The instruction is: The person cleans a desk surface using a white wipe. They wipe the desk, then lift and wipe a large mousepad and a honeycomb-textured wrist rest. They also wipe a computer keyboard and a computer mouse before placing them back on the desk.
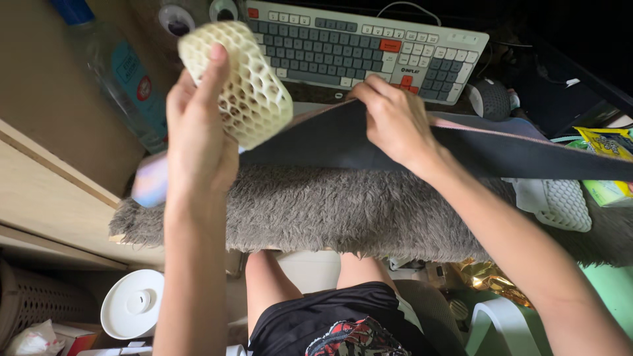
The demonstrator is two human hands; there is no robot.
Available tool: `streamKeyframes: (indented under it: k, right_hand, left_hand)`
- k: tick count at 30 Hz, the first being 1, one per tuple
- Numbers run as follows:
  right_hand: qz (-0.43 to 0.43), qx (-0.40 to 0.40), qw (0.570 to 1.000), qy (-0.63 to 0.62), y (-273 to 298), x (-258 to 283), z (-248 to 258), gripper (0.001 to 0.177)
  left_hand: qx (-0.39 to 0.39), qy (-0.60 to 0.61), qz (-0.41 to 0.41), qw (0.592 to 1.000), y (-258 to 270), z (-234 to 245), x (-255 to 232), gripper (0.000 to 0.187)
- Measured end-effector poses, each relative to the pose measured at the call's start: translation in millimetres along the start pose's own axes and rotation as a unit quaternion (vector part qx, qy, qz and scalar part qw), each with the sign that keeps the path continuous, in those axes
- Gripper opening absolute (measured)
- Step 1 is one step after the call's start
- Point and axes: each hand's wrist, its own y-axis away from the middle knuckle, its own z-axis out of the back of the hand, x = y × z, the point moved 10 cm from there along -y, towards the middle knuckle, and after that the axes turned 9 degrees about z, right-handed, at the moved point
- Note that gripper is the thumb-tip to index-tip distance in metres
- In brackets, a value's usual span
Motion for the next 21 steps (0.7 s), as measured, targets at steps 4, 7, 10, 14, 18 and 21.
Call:
streamKeyframes:
  k: [4,7,10,14,18,21]
  right_hand:
    - [0.024,-0.019,0.999,0.01,2.6,-2.0,-8.7,0.041]
    - [-0.003,0.007,1.0,-0.003,7.3,-7.1,-21.2,0.038]
    - [0.016,0.002,0.999,0.037,5.3,-6.2,-22.7,0.027]
    - [0.02,0.007,0.998,0.058,-3.5,-10.0,-36.3,0.023]
    - [-0.041,0.032,0.998,0.029,-12.2,-35.1,-64.2,0.024]
    - [-0.07,0.088,0.993,0.029,-14.2,-55.8,-89.8,0.024]
  left_hand:
    - [0.014,-0.013,0.01,1.0,1.4,-14.2,4.0,0.041]
    - [0.005,-0.054,-0.014,0.998,3.2,-25.1,-1.6,0.043]
    - [-0.01,-0.123,-0.056,0.991,1.6,-38.4,-16.5,0.04]
    - [-0.042,-0.211,-0.151,0.965,2.4,-67.3,-41.6,0.032]
    - [0.029,-0.273,-0.26,0.926,4.7,-129.6,-57.7,0.029]
    - [0.046,-0.366,-0.32,0.872,7.8,-164.8,-63.0,0.029]
